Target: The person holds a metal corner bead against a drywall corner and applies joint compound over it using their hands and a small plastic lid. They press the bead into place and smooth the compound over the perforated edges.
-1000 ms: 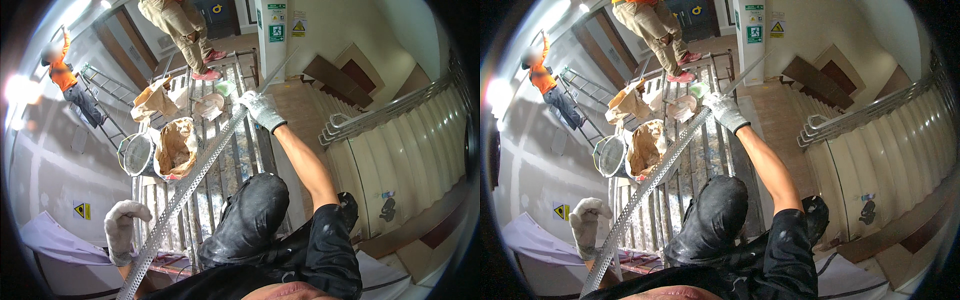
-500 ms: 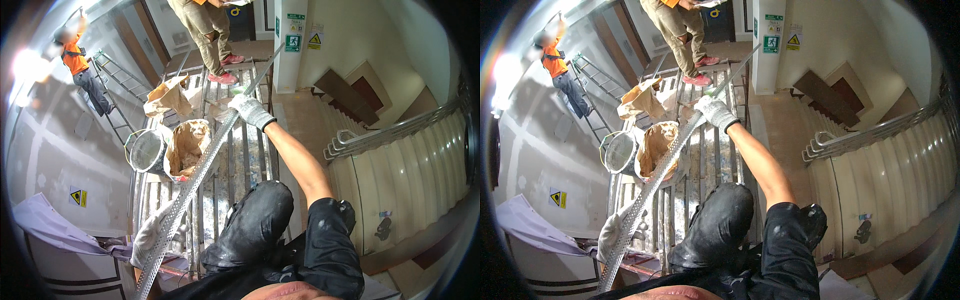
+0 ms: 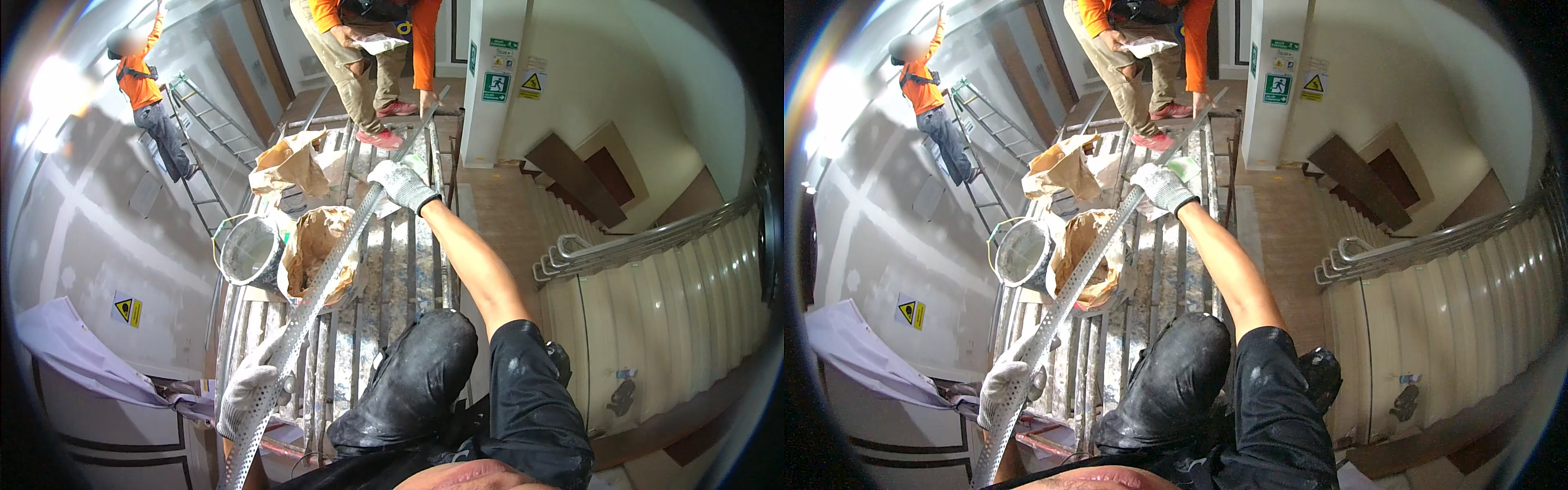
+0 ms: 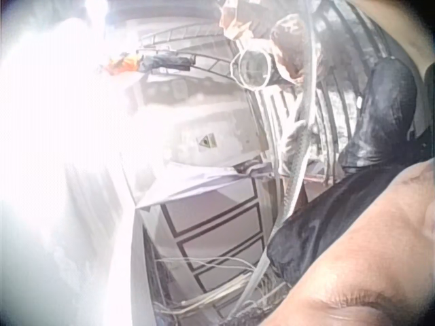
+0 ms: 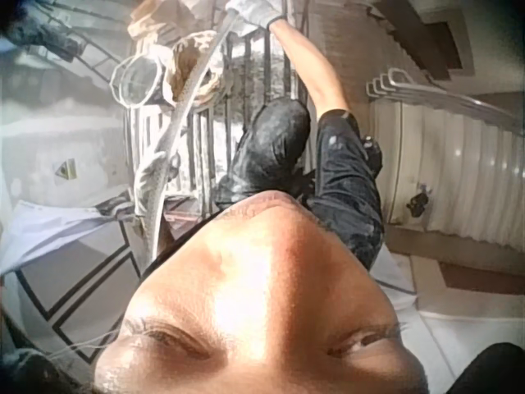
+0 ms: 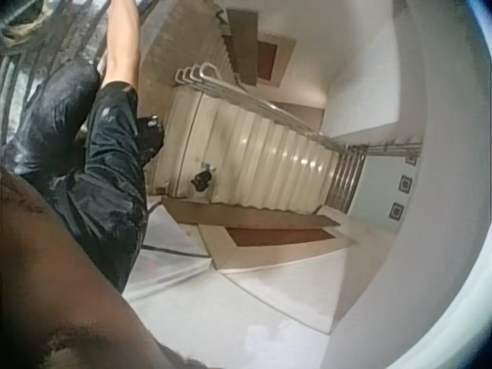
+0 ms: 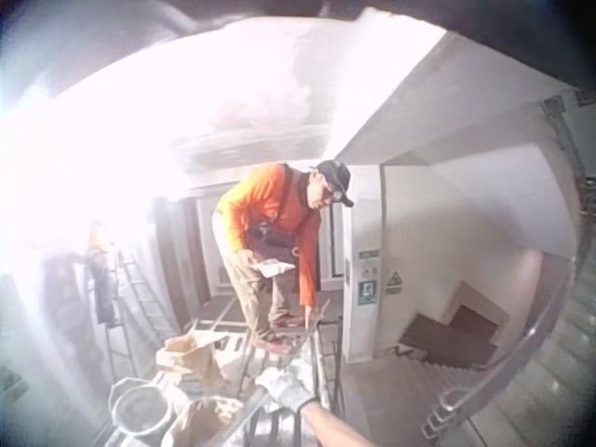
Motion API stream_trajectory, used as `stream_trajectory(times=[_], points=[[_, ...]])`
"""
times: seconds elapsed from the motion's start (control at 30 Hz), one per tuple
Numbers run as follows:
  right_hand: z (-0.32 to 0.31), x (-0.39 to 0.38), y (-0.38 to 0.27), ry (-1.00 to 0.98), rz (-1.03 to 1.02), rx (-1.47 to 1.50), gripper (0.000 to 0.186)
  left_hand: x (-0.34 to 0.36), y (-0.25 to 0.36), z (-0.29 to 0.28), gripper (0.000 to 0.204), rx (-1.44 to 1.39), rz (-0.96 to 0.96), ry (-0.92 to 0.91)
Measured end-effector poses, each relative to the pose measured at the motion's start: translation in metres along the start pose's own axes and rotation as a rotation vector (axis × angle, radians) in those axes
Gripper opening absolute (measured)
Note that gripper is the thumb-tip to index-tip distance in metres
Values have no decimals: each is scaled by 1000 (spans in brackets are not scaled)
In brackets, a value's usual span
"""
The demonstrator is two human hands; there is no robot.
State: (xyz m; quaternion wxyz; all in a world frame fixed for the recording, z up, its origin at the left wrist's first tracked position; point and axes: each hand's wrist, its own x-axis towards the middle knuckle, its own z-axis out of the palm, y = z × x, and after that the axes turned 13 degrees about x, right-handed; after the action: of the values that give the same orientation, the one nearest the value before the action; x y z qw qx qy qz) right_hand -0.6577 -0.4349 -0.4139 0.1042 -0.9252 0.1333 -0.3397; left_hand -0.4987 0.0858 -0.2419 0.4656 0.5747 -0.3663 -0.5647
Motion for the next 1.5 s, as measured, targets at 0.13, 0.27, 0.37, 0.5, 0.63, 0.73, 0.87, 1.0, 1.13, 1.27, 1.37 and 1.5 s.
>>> stream_trajectory(times=[0.13,0.27,0.37,0.5,0.63,0.73,0.87,1.0,1.13,1.27,1.37,1.5], points=[[-10,11,-8,-15,77,30,28,-6,2,-6,72,9,38,34],[-47,20,-5,102,117,19,36,12,20,-4,70,-17,46,-52],[-90,33,-30,214,105,-9,56,39,45,2,72,-65,78,-112],[-168,33,-90,302,-32,-55,63,100,71,1,56,-157,175,-130],[-233,17,-199,323,-178,119,66,167,123,40,46,-386,219,-197],[-281,8,-293,266,-417,250,69,264,146,26,39,-512,231,-295],[-303,-15,-381,299,-522,172,57,345,216,72,39,-541,195,-343],[-314,-18,-413,363,-609,119,38,409,286,152,39,-431,237,-406],[-311,-7,-429,436,-654,-1,17,442,339,195,39,4,567,-398],[-345,-16,-463,628,-801,-185,13,449,405,223,54,-543,216,-685],[-373,-14,-468,798,-694,-377,13,421,425,252,62,-726,-8,-585],[-422,1,-465,872,-551,-572,13,377,407,291,56,-621,89,-527]])
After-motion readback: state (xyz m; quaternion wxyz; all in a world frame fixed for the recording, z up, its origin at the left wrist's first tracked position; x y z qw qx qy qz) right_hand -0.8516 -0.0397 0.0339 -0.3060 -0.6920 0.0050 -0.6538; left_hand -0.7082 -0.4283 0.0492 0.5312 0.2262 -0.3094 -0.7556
